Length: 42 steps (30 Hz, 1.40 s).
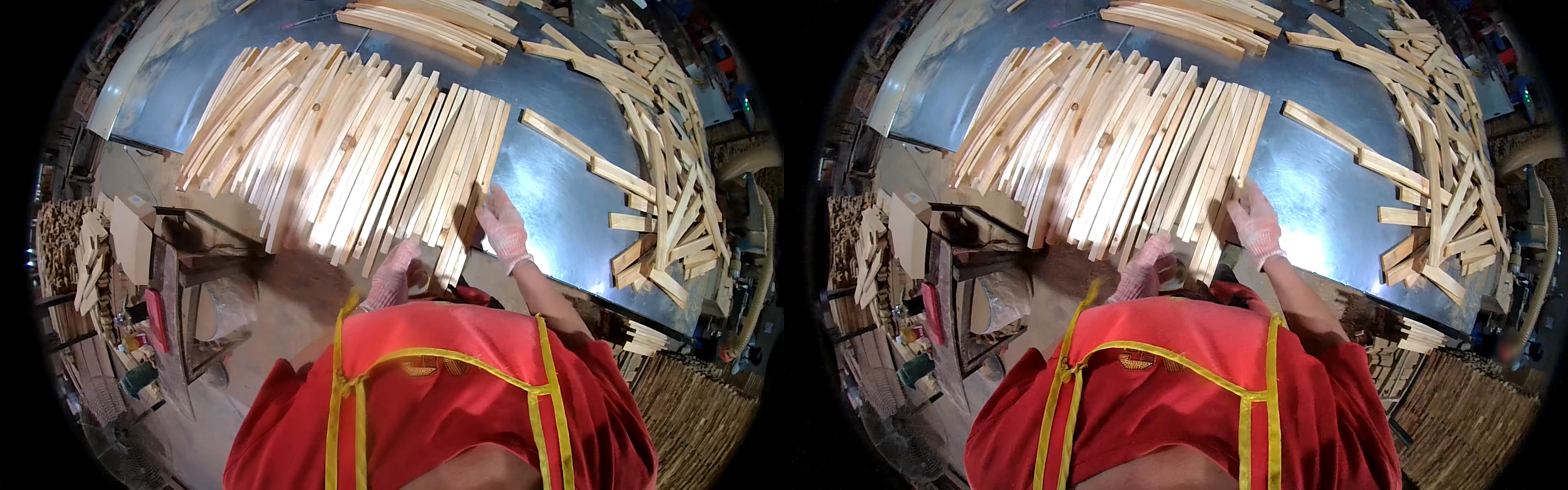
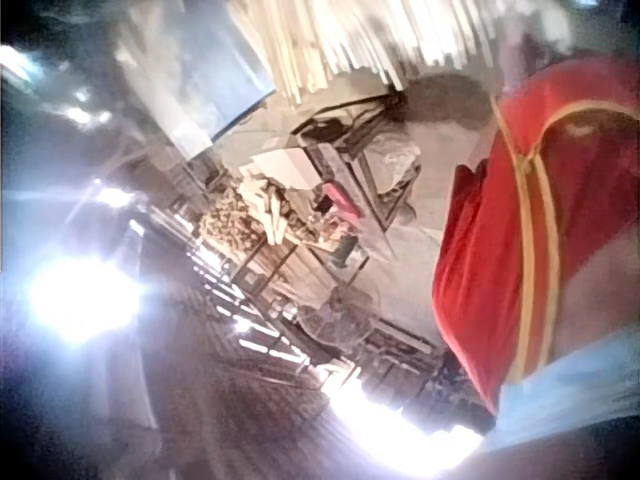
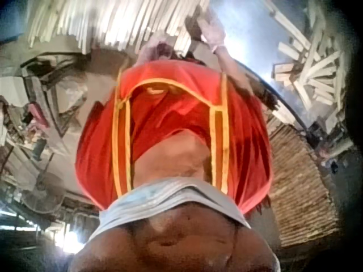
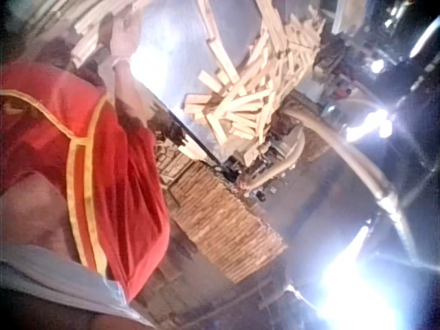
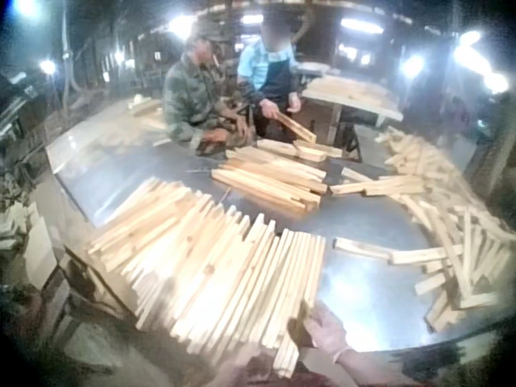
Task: The person sorts and stacks thin wooden slats on a large metal table. They pick up individual pieces from a scattered pile and arrange them into neat, aligned stacks.
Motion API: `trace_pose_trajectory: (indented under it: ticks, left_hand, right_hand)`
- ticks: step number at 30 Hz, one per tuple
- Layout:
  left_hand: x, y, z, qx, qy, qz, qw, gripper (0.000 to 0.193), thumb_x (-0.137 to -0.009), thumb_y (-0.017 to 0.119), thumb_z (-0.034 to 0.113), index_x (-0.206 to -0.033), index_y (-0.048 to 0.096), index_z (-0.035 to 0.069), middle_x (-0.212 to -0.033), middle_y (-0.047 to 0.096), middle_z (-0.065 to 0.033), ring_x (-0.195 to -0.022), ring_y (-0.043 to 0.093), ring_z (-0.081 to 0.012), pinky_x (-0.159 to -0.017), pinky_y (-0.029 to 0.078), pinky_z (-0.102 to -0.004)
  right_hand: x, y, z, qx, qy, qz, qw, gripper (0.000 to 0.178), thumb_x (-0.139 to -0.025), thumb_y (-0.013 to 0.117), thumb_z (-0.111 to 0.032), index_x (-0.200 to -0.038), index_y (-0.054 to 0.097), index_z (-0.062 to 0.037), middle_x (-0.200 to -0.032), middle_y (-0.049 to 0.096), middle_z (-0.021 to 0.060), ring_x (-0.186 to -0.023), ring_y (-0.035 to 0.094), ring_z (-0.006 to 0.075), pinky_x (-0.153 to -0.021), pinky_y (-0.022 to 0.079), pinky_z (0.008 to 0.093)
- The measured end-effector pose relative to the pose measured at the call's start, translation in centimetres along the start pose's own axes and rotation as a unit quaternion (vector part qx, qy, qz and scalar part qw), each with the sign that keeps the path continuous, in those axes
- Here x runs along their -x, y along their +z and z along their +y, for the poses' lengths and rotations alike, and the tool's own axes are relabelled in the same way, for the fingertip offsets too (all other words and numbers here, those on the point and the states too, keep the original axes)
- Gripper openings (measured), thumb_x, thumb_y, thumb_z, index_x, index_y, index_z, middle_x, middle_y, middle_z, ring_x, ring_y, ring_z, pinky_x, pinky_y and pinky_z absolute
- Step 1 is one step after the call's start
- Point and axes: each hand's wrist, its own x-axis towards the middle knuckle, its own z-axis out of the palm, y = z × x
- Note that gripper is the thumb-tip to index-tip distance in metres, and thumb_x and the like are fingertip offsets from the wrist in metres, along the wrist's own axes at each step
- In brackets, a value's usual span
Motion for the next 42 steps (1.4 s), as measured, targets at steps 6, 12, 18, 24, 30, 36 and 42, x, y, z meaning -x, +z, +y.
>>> trace_pose_trajectory:
  ticks: [6, 12, 18, 24, 30, 36, 42]
  left_hand:
    - [3.1, 0.6, 3.6, -0.073, 0.143, -0.094, 0.983, 0.053, -0.093, 0.084, 0.026, -0.138, 0.065, 0.006, -0.119, 0.072, -0.0069, -0.105, 0.069, -0.0174, -0.091, 0.056, -0.0327]
    - [1.2, -3.0, 0.0, -0.154, 0.031, -0.082, 0.984, 0.054, -0.099, 0.072, 0.022, -0.146, 0.058, 0.000, -0.117, 0.071, -0.0073, -0.106, 0.066, -0.0180, -0.093, 0.054, -0.0314]
    - [-6.7, 1.8, -4.6, 0.062, -0.038, -0.044, 0.996, 0.052, -0.097, 0.074, 0.047, -0.126, 0.067, 0.004, -0.107, 0.068, -0.0078, -0.091, 0.064, -0.0205, -0.081, 0.055, -0.0399]
    - [-6.1, 0.3, -3.9, 0.100, -0.025, -0.066, 0.992, 0.039, -0.097, 0.078, 0.038, -0.115, 0.070, 0.005, -0.103, 0.072, -0.0056, -0.086, 0.068, -0.0183, -0.073, 0.058, -0.0342]
    - [2.9, -0.5, 0.4, 0.104, -0.030, -0.019, 0.994, 0.038, -0.095, 0.081, 0.034, -0.114, 0.071, 0.003, -0.103, 0.073, -0.0065, -0.089, 0.069, -0.0174, -0.075, 0.059, -0.0333]
    - [3.2, 3.1, 2.0, -0.433, 0.160, -0.044, 0.886, 0.058, -0.085, 0.091, 0.034, -0.131, 0.068, 0.008, -0.126, 0.069, -0.0104, -0.100, 0.070, -0.0191, -0.085, 0.058, -0.0312]
    - [4.3, 1.8, 2.8, -0.333, 0.162, -0.091, 0.925, 0.056, -0.092, 0.084, 0.031, -0.139, 0.064, 0.008, -0.136, 0.066, -0.0131, -0.115, 0.066, -0.0197, -0.095, 0.057, -0.0336]
  right_hand:
    - [-3.1, 6.6, -15.0, -0.125, 0.116, -0.031, 0.985, 0.102, -0.089, 0.073, -0.024, -0.166, 0.014, 0.0074, -0.159, 0.047, 0.0289, -0.146, 0.047, 0.0360, -0.119, 0.040, 0.0409]
    - [-1.6, 0.3, -9.4, -0.133, -0.007, 0.046, 0.990, 0.079, -0.095, 0.066, -0.009, -0.165, 0.029, -0.0058, -0.130, 0.065, 0.0208, -0.109, 0.067, 0.0301, -0.095, 0.056, 0.0400]
    - [-1.7, -3.1, 2.9, -0.103, 0.134, 0.121, 0.978, 0.071, -0.087, 0.064, 0.006, -0.154, 0.044, -0.0055, -0.106, 0.061, 0.0106, -0.085, 0.063, 0.0220, -0.077, 0.055, 0.0367]
    - [-1.2, -2.7, 5.4, -0.137, 0.160, 0.138, 0.968, 0.063, -0.085, 0.061, 0.010, -0.145, 0.050, -0.0056, -0.098, 0.059, 0.0097, -0.077, 0.060, 0.0207, -0.069, 0.052, 0.0374]
    - [1.4, -0.8, -2.0, -0.409, 0.167, 0.166, 0.882, 0.063, -0.085, 0.056, 0.011, -0.145, 0.047, -0.0073, -0.108, 0.061, 0.0126, -0.088, 0.065, 0.0244, -0.080, 0.060, 0.0389]
    - [1.5, 2.6, -8.1, -0.457, 0.076, 0.028, 0.886, 0.093, -0.085, 0.082, -0.010, -0.161, 0.030, -0.0027, -0.119, 0.063, 0.0112, -0.097, 0.065, 0.0222, -0.086, 0.060, 0.0367]
    - [0.3, -4.0, -6.1, -0.252, 0.052, 0.102, 0.961, 0.083, -0.086, 0.070, -0.003, -0.160, 0.033, -0.0072, -0.107, 0.063, 0.0109, -0.088, 0.066, 0.0248, -0.077, 0.061, 0.0400]
